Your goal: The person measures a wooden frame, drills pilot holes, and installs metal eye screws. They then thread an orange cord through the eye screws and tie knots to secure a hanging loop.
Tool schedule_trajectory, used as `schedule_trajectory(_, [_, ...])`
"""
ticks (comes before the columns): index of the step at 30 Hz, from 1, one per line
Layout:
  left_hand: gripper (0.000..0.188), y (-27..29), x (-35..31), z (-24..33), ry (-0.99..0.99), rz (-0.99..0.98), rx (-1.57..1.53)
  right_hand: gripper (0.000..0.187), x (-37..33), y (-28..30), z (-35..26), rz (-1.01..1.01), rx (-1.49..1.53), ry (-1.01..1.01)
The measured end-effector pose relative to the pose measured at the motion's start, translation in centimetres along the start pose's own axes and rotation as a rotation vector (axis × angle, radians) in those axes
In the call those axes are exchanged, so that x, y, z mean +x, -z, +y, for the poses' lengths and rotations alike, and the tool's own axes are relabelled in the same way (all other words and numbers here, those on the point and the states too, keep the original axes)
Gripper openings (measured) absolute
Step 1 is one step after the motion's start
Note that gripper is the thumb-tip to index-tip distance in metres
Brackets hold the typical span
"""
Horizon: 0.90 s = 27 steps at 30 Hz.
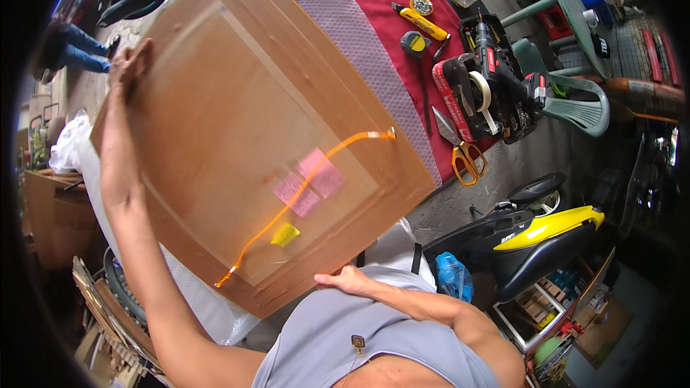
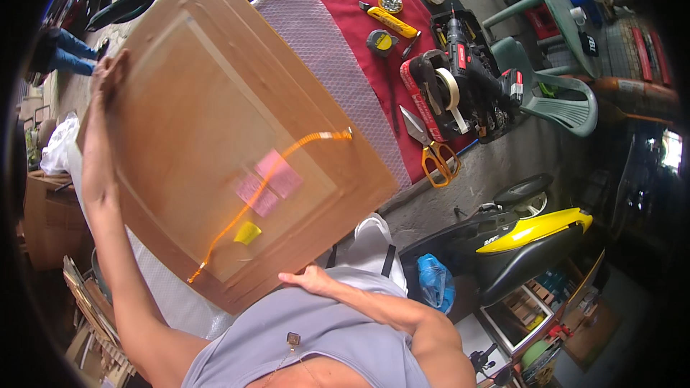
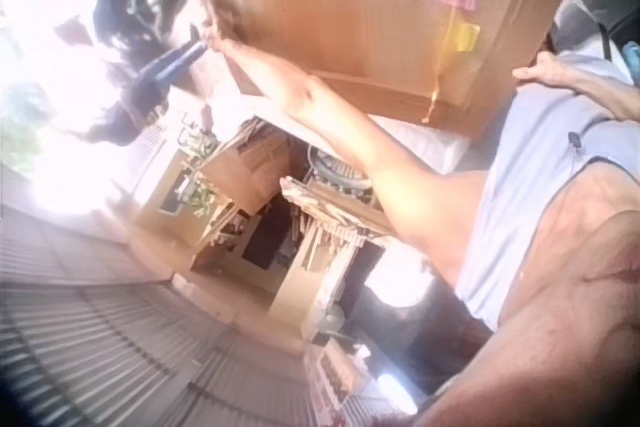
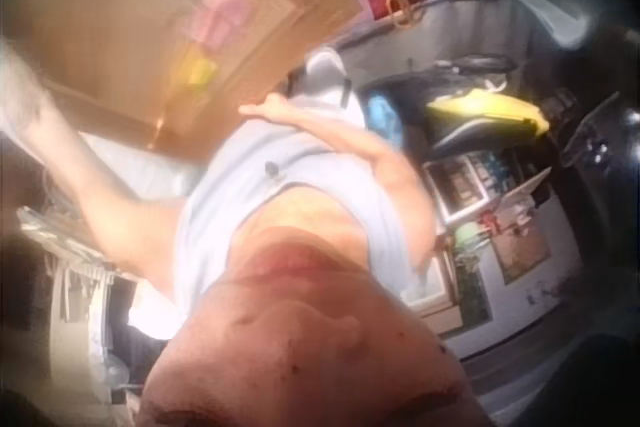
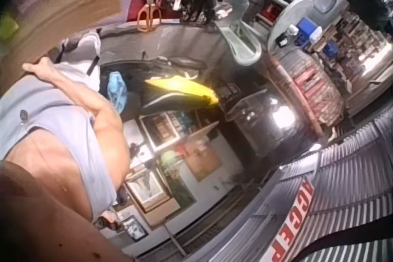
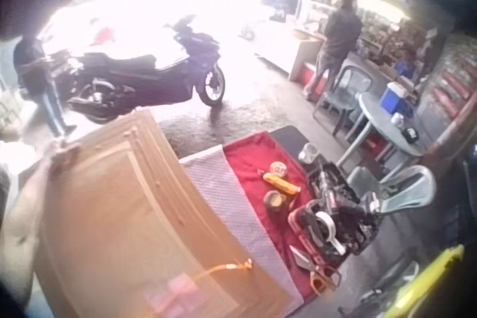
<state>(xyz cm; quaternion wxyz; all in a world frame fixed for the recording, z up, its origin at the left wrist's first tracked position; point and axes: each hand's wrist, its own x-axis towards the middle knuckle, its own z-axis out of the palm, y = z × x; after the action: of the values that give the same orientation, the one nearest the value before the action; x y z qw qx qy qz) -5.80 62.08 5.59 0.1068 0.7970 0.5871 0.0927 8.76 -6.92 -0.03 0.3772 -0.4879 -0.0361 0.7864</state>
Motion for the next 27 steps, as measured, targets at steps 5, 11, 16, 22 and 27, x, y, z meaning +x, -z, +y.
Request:
schedule_trajectory(5, [0.062,-8.9,-1.4,5.5,-0.084,-0.051,0.009,0.042,0.9,0.4,2.3,0.023,0.201,-0.126])
schedule_trajectory(11, [0.061,-12.7,-3.4,8.3,-0.04,-0.095,0.013,0.044,3.7,1.7,6.4,0.172,-0.131,-0.047])
schedule_trajectory(16, [0.069,-12.9,-8.5,1.8,-0.119,0.26,-0.056,0.044,-2.3,6.5,-2.1,0.481,-0.478,-0.104])
schedule_trajectory(22, [0.072,-11.9,-35.3,-6.4,0.361,0.279,0.073,0.021,-2.2,15.4,-13.1,1.175,-0.767,0.749])
schedule_trajectory(27, [0.062,-12.8,-42.9,-2.4,0.664,0.171,-0.346,0.03,3.9,18.2,-15.6,1.015,-0.937,0.903])
